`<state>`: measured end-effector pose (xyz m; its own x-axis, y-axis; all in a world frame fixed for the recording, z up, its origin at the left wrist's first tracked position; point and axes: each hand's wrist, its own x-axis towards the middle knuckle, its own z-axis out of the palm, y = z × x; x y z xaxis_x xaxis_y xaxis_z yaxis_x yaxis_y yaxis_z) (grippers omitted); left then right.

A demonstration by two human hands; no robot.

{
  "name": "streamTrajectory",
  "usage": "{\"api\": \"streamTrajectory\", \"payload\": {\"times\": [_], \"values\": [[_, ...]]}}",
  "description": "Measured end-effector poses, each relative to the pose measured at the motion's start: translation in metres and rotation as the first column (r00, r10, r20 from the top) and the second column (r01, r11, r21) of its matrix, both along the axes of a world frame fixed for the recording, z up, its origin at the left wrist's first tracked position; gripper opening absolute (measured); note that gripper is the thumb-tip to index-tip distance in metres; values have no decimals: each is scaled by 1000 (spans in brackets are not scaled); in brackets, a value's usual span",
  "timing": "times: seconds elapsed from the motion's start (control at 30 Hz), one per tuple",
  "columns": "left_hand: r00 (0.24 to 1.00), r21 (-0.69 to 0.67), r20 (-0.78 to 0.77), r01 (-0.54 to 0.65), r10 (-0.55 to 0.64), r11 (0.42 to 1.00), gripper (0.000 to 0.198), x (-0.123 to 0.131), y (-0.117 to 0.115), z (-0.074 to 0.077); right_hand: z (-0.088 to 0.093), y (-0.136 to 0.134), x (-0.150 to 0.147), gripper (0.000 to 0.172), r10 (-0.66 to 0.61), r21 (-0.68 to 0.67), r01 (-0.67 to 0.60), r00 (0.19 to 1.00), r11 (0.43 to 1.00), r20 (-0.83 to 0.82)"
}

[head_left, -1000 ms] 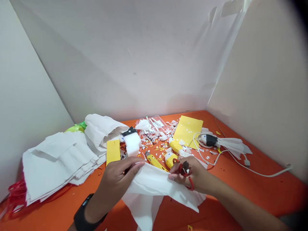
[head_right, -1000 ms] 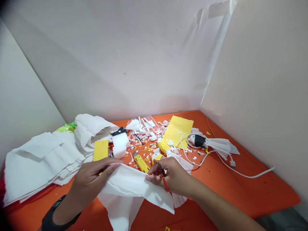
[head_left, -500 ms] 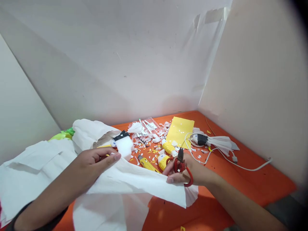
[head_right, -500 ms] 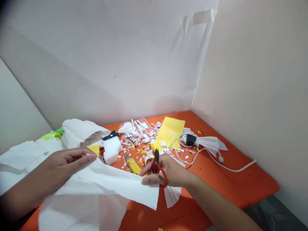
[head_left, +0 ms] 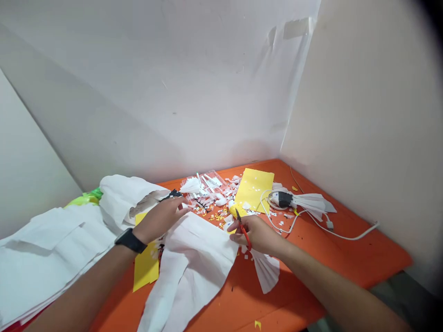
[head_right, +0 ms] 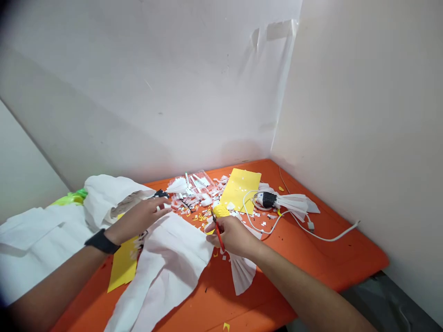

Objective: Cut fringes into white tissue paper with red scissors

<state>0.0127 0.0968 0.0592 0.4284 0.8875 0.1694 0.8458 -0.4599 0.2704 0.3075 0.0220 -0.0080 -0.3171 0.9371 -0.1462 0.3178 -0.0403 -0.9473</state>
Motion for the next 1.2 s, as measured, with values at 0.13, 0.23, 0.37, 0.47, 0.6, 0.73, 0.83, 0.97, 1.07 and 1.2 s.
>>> {"api": "streamTrajectory", "payload": {"times": [0.13,0.23,0.37,0.47,0.6,0.73,0.83,0.97,1.07,1.2], "values": [[981,305,-161,156,-111,939,28,24,-57,-9,-7,0,-1,34,13,-20,-12,999,1000,46],[963,248,-184,238,-195,939,44,52,-110,-35,-11,1,-1,39,38,-48,-36,998,998,56],[928,170,-299,280,-221,945,86,68,-149,-77,-9,0,0,37,52,-5,-52,994,999,100],[913,161,-343,287,-220,944,87,60,-154,-90,-2,-3,0,29,70,38,-77,986,996,152],[900,146,-361,312,-243,939,85,47,-149,-85,4,-8,-2,24,104,87,-121,978,989,179],[900,124,-350,321,-261,939,84,42,-141,-77,-2,-9,-6,23,97,131,-124,975,984,198],[927,127,-299,273,-226,954,75,52,-137,-66,-9,-10,-10,20,86,145,-115,978,983,190],[976,103,-181,137,-117,985,40,78,-138,-54,-17,-11,-15,19,77,107,-89,991,990,112],[997,113,-63,44,-37,993,23,91,-139,-61,-18,-12,-18,18,65,99,-71,996,993,62],[999,141,33,6,-11,990,14,87,-137,-80,-19,-11,-19,20,42,72,-46,998,996,52]]}}
